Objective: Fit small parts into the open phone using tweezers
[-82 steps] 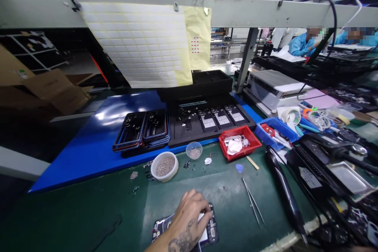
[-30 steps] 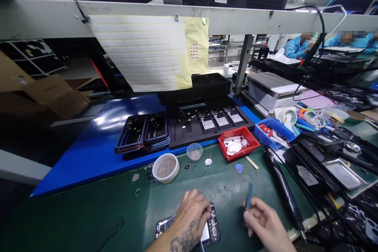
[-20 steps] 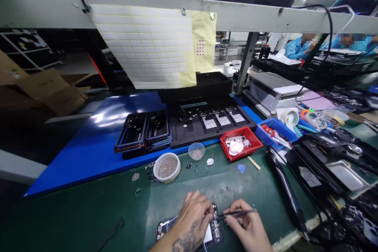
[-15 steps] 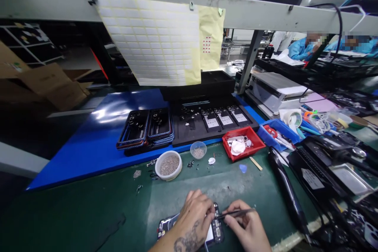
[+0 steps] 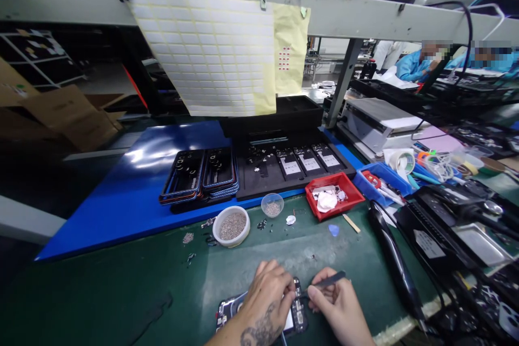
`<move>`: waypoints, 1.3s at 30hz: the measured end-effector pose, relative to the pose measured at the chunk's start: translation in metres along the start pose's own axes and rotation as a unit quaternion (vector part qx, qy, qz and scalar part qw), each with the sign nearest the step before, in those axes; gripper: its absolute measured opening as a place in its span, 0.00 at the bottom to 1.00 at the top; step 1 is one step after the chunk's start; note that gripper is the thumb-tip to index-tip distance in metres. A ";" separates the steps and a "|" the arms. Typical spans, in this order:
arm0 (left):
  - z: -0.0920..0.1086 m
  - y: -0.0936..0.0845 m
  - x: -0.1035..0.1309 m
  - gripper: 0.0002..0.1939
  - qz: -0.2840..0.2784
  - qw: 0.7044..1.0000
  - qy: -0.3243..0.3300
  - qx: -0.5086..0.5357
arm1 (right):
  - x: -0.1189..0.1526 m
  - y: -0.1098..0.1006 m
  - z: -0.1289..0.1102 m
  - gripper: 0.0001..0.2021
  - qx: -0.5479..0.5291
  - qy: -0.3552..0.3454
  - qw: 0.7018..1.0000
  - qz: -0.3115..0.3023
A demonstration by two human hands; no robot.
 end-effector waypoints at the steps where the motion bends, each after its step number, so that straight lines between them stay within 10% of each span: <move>1: 0.000 0.001 0.000 0.05 -0.001 1.000 0.000 -0.005 | -0.001 0.001 -0.001 0.19 0.000 0.005 1.000 -0.002; 25: 0.002 -0.004 -0.002 0.09 -0.043 0.999 -0.016 -0.014 | 0.004 -0.008 -0.004 0.16 -0.054 -0.008 0.998 0.009; 35: -0.016 0.027 0.002 0.10 0.116 0.982 0.098 -0.113 | 0.021 -0.028 -0.001 0.19 -0.069 0.002 0.993 0.101; 39: -0.018 0.024 0.003 0.09 0.083 0.993 0.077 -0.038 | 0.020 -0.026 -0.002 0.18 -0.070 -0.005 0.993 0.098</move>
Point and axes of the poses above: each hand's wrist, its own x-axis away from the middle knuckle, its own y-axis out of the palm, z = x × y, the point moved 1 cm from there along -x, towards the middle knuckle, and after that the axes turned 3 degrees about -z, right-handed, at the moved point
